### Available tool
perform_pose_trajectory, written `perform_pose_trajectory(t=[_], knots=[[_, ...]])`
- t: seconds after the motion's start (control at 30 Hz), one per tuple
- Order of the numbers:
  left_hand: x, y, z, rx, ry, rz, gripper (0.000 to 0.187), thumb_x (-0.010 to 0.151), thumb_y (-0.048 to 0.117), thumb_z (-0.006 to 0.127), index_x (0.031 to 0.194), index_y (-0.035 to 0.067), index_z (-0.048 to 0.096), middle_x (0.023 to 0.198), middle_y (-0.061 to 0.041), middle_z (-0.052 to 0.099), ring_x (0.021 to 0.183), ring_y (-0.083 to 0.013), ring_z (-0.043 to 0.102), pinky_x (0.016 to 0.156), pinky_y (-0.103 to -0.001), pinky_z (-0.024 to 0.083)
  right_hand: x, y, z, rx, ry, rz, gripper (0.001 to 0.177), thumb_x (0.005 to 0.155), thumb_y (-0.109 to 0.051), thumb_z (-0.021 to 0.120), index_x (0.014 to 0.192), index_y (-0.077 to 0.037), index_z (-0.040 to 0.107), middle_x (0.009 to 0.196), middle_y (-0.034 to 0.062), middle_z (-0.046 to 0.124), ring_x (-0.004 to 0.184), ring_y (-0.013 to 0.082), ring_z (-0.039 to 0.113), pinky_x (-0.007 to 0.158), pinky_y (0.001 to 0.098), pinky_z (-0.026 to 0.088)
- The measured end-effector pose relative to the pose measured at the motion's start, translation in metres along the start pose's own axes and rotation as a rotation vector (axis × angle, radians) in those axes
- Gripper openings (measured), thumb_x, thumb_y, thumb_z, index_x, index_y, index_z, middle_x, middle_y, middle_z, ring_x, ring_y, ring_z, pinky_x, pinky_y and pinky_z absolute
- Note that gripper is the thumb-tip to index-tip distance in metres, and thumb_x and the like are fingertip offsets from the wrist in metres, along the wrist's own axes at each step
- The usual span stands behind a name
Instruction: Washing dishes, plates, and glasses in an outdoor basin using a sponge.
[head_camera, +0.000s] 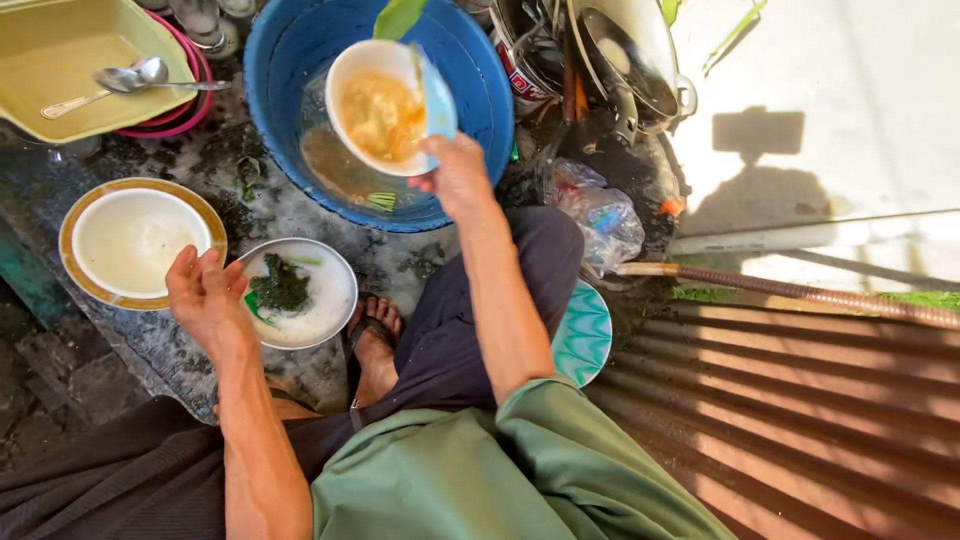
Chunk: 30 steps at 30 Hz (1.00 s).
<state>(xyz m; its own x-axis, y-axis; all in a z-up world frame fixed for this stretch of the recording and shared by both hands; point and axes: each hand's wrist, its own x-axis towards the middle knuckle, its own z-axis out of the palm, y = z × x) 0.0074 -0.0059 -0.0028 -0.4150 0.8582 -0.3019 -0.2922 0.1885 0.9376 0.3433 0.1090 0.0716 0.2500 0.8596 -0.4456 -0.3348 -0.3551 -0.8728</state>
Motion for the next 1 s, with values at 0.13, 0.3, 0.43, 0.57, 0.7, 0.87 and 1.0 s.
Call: perform_pose_trajectory(t=[0.13,0.3,0.43,0.57,0.7,0.87,1.0], knots=[[0.002,-0.009,-0.009,-0.009,-0.011,0.003,0.036,0.111,0.008,0.054,0.147,0.008,0.049,0.132,-0.009,0.063,0.099,-0.0161,0.070,0.085,-0.029,0.058,-0.078,-0.082,-0.049,0.047,0.034,-0.095,0.030,0.081,-0.013,0.067,0.108,0.001,0.065,0.078,0.0111,0.071,0.045,0.0176,0.062,0.035,0.0296,0.047],[-0.008,0.003,-0.012,-0.001,0.016,0.013,0.034,0.112,0.006,0.052,0.146,0.007,0.049,0.134,-0.010,0.062,0.097,-0.0160,0.070,0.083,-0.028,0.056,-0.150,-0.125,-0.207,0.085,-0.116,-0.389,0.025,0.097,-0.022,0.067,0.105,0.002,0.067,0.079,0.0102,0.065,0.057,0.0143,0.060,0.045,0.0259,0.042],[-0.009,0.004,-0.012,-0.013,0.010,0.006,0.033,0.112,0.005,0.052,0.145,0.006,0.050,0.133,-0.010,0.062,0.097,-0.0158,0.070,0.083,-0.027,0.057,-0.218,-0.153,-0.218,0.200,0.367,-0.278,0.030,0.091,0.002,0.067,0.119,0.009,0.062,0.092,0.0139,0.069,0.065,0.0149,0.066,0.043,0.0215,0.043],[-0.013,0.012,-0.005,0.033,0.010,0.003,0.034,0.112,0.006,0.051,0.145,0.007,0.051,0.133,-0.009,0.064,0.096,-0.0144,0.072,0.081,-0.026,0.059,-0.229,-0.134,-0.274,-0.090,0.617,-0.215,0.056,0.087,0.002,0.056,0.141,0.014,0.046,0.103,0.0268,0.072,0.059,0.0197,0.064,0.041,0.0237,0.052],[-0.021,0.020,0.007,0.079,-0.016,0.002,0.031,0.114,0.009,0.056,0.145,0.007,0.052,0.131,-0.011,0.065,0.097,-0.0136,0.071,0.081,-0.025,0.059,-0.202,-0.112,-0.268,-0.672,1.021,-0.247,0.058,0.090,-0.002,0.053,0.146,0.003,0.037,0.103,0.0232,0.065,0.066,0.0238,0.073,0.045,0.0282,0.057],[-0.027,0.029,0.012,0.146,-0.026,0.034,0.033,0.113,0.009,0.053,0.145,0.006,0.051,0.130,-0.008,0.064,0.098,-0.0135,0.071,0.080,-0.025,0.059,-0.185,-0.087,-0.288,-1.612,0.917,-0.561,0.047,0.101,-0.008,0.061,0.143,0.002,0.043,0.109,0.0254,0.067,0.074,0.0294,0.071,0.056,0.0359,0.058],[-0.020,0.018,0.004,0.012,-0.031,0.057,0.035,0.114,0.012,0.060,0.146,0.003,0.050,0.125,-0.007,0.064,0.094,-0.0136,0.067,0.080,-0.025,0.055,-0.166,-0.078,-0.322,-1.610,1.034,-0.274,0.046,0.112,-0.025,0.056,0.146,0.004,0.041,0.102,0.0187,0.069,0.088,0.0306,0.075,0.067,0.0362,0.061]])
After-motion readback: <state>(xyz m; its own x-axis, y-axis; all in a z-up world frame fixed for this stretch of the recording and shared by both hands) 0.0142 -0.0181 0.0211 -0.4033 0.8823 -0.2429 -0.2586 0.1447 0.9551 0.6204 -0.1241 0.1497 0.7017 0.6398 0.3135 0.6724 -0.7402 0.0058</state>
